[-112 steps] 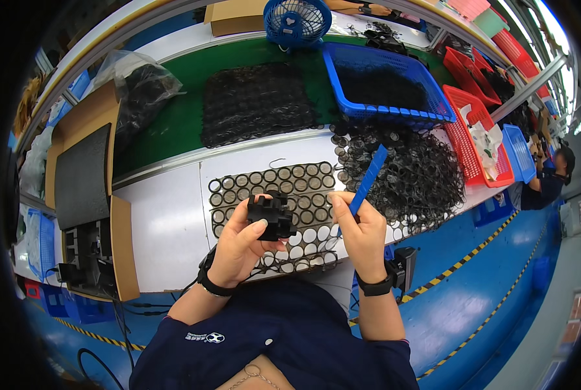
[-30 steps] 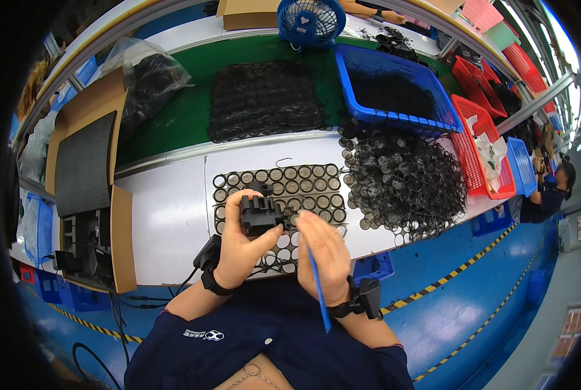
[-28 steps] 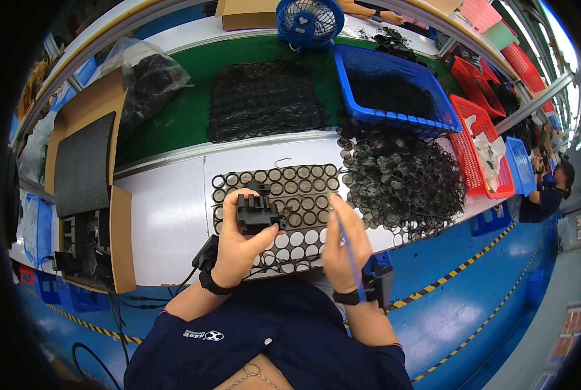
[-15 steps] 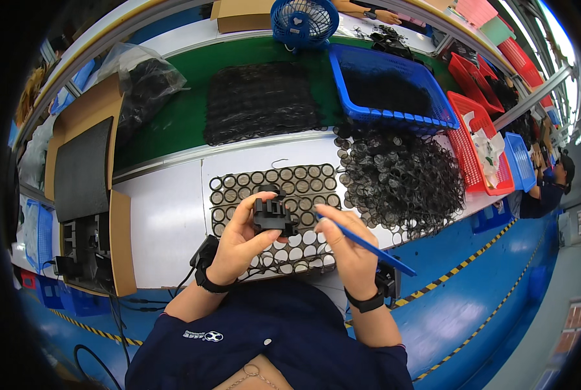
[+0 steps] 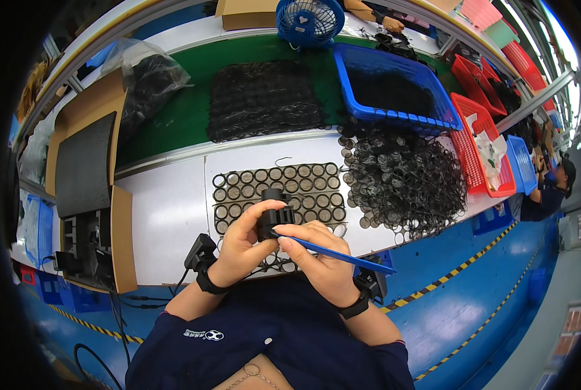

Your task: Inspecting and using a pick tool and pliers to clean or trim a black plastic molded component in a factory setting.

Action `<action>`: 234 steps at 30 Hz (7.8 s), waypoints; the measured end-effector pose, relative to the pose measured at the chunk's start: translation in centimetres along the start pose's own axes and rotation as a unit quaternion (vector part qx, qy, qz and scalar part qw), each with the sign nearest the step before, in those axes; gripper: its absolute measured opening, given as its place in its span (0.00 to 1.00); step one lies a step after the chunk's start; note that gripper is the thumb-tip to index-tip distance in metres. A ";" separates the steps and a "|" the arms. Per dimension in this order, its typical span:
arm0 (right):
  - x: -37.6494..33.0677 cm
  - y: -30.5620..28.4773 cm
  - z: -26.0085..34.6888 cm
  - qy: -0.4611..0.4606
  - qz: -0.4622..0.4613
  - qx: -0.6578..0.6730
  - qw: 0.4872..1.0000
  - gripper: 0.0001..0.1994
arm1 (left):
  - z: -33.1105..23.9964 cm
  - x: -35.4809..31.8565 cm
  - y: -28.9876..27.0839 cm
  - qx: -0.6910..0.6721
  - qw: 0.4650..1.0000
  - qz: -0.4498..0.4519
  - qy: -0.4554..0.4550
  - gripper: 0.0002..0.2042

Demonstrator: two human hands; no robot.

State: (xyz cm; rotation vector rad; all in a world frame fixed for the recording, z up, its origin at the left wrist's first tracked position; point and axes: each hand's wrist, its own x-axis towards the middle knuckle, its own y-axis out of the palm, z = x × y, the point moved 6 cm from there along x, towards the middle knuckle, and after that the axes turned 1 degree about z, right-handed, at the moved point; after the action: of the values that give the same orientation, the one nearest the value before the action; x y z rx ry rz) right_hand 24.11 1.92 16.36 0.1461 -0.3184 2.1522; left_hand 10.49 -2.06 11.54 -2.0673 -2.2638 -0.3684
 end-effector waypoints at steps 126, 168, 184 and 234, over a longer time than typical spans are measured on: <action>0.6 -2.0 1.4 -0.125 -0.085 -0.157 0.976 0.10 | 1.4 0.9 1.9 -0.141 0.989 0.010 -0.049 0.31; -1.1 -3.2 -2.9 0.058 -0.054 0.060 0.995 0.08 | -1.6 0.6 1.2 0.164 0.973 -0.041 0.155 0.31; -0.6 -2.8 -2.4 0.105 -0.060 0.047 0.992 0.06 | -0.9 0.8 0.8 -0.086 0.995 0.029 0.035 0.34; 0.0 -0.9 -2.2 0.171 -0.014 0.141 0.975 0.08 | 0.0 1.4 0.2 -0.416 0.902 0.007 -0.116 0.31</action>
State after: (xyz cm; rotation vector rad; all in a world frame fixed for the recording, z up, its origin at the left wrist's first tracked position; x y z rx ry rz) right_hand 24.88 2.99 14.43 -0.0616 0.1876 2.1390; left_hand 10.50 -0.68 11.86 -2.5799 -2.4840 -1.3615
